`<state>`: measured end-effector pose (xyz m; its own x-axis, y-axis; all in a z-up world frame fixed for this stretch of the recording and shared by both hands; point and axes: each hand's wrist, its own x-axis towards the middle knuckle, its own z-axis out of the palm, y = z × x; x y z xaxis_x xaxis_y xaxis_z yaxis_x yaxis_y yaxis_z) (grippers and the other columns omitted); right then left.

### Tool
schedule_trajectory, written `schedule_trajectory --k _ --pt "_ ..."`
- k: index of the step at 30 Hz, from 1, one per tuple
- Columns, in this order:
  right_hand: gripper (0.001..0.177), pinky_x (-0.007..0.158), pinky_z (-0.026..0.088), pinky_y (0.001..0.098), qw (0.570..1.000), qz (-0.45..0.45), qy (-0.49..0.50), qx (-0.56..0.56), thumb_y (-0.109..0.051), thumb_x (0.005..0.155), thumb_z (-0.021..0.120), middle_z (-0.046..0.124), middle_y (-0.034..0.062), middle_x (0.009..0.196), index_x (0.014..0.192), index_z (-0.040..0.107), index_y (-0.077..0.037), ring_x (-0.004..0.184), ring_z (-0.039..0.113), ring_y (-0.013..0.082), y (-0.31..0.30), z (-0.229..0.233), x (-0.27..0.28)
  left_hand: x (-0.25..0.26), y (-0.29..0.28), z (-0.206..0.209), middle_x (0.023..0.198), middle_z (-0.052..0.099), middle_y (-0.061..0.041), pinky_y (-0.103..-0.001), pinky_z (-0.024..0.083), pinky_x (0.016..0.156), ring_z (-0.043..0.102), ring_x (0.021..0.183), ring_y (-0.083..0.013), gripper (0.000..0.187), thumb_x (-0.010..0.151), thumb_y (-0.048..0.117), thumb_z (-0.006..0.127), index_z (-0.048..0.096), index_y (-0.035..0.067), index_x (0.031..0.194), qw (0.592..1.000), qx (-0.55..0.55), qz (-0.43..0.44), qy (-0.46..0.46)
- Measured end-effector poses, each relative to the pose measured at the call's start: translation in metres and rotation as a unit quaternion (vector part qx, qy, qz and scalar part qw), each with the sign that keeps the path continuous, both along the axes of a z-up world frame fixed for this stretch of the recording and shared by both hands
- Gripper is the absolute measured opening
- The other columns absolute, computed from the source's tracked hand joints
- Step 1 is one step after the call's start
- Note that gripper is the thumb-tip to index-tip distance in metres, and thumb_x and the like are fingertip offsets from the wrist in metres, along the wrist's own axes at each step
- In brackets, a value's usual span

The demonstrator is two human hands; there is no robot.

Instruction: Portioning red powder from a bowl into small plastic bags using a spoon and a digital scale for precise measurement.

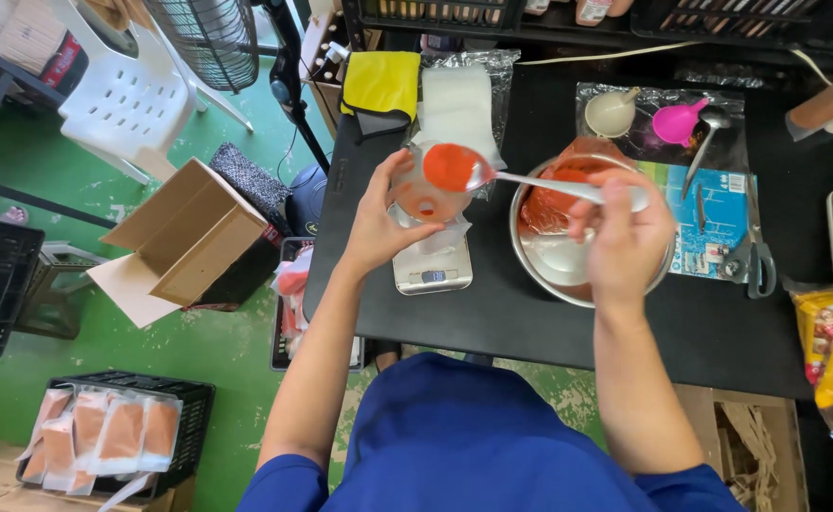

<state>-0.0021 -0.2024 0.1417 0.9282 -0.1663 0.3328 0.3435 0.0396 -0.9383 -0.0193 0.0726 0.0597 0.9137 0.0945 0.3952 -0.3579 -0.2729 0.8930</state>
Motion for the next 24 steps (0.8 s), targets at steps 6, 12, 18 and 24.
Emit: schedule_trajectory --k 6,12,18,24 --pt "0.019 0.055 0.055 0.0254 0.958 0.086 -0.134 -0.236 -0.011 0.108 0.060 0.070 0.0070 0.066 0.103 0.077 -0.005 0.053 0.066 0.0161 0.016 -0.006 -0.009 0.001 0.003 0.006 0.146 0.052 -0.012 -0.047 0.049 0.112 0.051 0.139 -0.0308 0.110 0.063 0.013 0.102 0.039 0.011 0.154 1.000 0.011 -0.006 0.010" --pt "0.026 0.052 0.053 0.0279 0.983 0.045 -0.121 -0.133 -0.010 0.115 0.047 0.067 0.0173 0.071 0.108 0.066 0.006 0.055 0.063 0.0184 0.009 0.000 0.001 0.001 0.002 0.005 0.145 0.052 -0.012 -0.046 0.048 0.113 0.051 0.139 -0.0293 0.110 0.063 0.013 0.102 0.039 0.010 0.153 1.000 0.003 -0.007 0.001" --pt "0.026 0.050 0.052 0.0278 0.985 0.043 -0.117 -0.115 -0.010 0.115 0.046 0.066 0.0175 0.070 0.108 0.063 0.007 0.054 0.064 0.0190 0.010 0.002 0.001 0.002 0.002 0.009 0.145 0.053 -0.012 -0.046 0.048 0.112 0.051 0.138 -0.0293 0.110 0.063 0.013 0.102 0.040 0.010 0.153 1.000 0.002 -0.009 0.003" --pt "0.025 0.050 0.052 0.0277 0.986 0.052 -0.115 -0.111 -0.011 0.115 0.047 0.065 0.0183 0.070 0.108 0.064 0.007 0.055 0.064 0.0195 0.007 0.001 -0.002 0.000 0.000 0.012 0.146 0.052 -0.012 -0.045 0.049 0.112 0.051 0.138 -0.0296 0.110 0.064 0.013 0.102 0.039 0.010 0.153 1.000 0.013 -0.010 -0.001"
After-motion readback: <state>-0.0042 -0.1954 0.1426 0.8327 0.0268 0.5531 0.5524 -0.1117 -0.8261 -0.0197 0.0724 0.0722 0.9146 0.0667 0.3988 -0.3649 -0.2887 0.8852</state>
